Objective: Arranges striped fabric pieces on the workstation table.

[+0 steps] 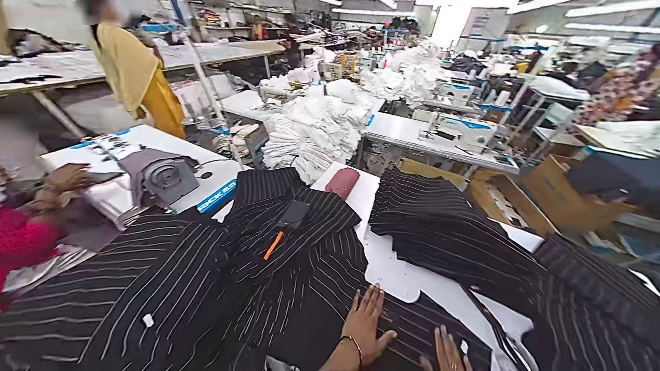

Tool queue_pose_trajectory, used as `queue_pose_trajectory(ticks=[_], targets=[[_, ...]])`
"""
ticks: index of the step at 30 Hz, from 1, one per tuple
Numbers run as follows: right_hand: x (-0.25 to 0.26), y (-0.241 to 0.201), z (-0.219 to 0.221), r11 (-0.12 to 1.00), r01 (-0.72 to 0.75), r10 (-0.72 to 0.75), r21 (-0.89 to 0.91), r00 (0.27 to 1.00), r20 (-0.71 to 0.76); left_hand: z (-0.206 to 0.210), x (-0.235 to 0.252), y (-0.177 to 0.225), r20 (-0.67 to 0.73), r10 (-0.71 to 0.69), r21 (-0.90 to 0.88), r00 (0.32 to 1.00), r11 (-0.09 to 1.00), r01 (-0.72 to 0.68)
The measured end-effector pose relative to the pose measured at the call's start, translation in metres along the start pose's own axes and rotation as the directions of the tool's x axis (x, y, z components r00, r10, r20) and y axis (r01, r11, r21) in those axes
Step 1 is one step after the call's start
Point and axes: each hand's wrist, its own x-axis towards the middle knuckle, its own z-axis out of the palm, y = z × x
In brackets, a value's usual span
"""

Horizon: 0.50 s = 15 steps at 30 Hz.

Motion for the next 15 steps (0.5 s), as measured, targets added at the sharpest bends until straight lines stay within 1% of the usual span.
queue_pose_trajectory(ticks=[2,4,6,7,9,11,13,15], targets=[[0.008,0.033,-0.001,0.997,-0.082,0.081,-0.011,0.993,-0.082,0.001,-0.001,0.001,-0.012,-0.021,0.033,1.0,0.999,0.021],[0.007,0.056,0.001,0.988,-0.157,0.154,-0.007,0.976,-0.152,0.002,0.0,0.001,-0.018,-0.025,0.069,1.0,0.997,0.026],[-0.006,0.063,0.006,0.974,-0.228,0.224,0.005,0.952,-0.211,0.001,-0.002,-0.002,0.0,-0.023,0.108,1.0,0.994,0.023],[-0.012,0.062,0.005,0.965,-0.263,0.261,0.018,0.941,-0.216,0.001,-0.002,-0.003,0.003,-0.017,0.123,1.0,0.992,0.017],[-0.019,0.06,0.0,0.945,-0.323,0.325,0.045,0.926,-0.193,0.001,-0.002,-0.005,0.006,-0.003,0.136,1.0,0.991,0.002],[-0.014,0.056,-0.004,0.923,-0.383,0.384,0.044,0.908,-0.168,0.002,-0.003,-0.006,0.004,0.004,0.156,1.0,0.988,-0.005],[0.002,0.045,-0.022,0.876,-0.482,0.482,0.025,0.871,-0.091,0.002,-0.003,-0.005,0.002,0.001,0.169,1.0,0.986,-0.001],[0.023,0.034,-0.044,0.814,-0.581,0.581,0.02,0.814,0.016,0.001,-0.002,-0.003,0.0,-0.005,0.175,1.0,0.985,0.005]])
